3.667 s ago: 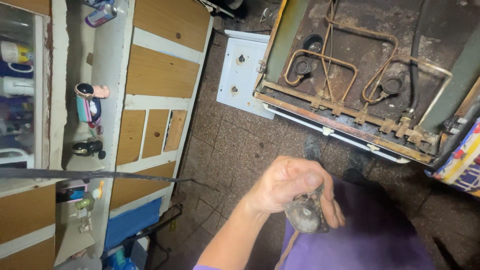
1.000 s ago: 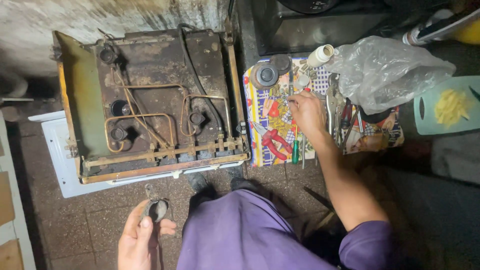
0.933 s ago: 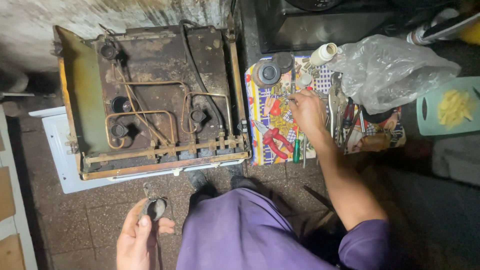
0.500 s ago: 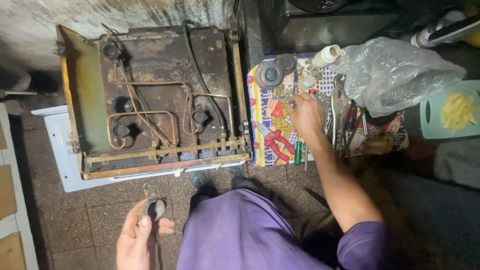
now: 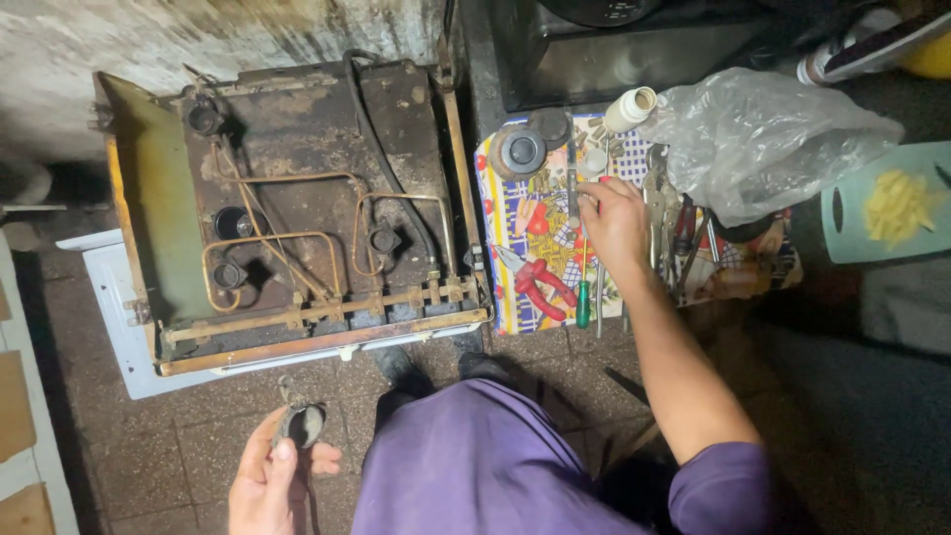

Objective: Repairing and cleaning a gas stove burner using various hand tools

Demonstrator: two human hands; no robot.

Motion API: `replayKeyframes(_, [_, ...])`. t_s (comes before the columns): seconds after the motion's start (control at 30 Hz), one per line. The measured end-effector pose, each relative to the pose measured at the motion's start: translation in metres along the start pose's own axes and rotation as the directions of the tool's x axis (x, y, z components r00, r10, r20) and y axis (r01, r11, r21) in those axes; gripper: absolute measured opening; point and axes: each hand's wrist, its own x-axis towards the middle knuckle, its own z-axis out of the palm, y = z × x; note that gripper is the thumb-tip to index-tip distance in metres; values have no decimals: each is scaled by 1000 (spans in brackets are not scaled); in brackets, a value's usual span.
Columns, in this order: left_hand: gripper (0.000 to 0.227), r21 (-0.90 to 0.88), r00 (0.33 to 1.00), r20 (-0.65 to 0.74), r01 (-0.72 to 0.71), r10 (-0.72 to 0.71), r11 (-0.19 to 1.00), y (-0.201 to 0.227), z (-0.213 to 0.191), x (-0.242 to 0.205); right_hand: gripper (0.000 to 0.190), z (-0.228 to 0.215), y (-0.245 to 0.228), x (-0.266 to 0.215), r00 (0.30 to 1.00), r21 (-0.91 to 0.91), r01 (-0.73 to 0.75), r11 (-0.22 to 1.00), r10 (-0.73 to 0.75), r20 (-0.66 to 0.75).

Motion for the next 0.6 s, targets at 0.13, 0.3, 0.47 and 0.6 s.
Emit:
replayKeyframes(0.13, [58, 11, 1000, -4, 9, -8, 1000, -4, -5, 2, 26, 11, -7, 15, 995, -100, 61, 993, -54, 78])
replayKeyframes(0.3, [52, -57, 999, 5, -48, 48, 997, -33, -26, 7, 26, 16, -10, 23, 993, -168, 93, 981, -81, 81])
replayKeyframes(0.47, [52, -47, 999, -22, -32, 31, 998, -26, -18, 1, 29, 16, -10, 21, 997, -96, -6, 995, 14, 80])
replayKeyframes(0.6, [53, -38, 999, -26, -22, 21, 999, -27, -18, 2, 28, 18, -7, 22, 998, -74, 28, 997, -24, 57])
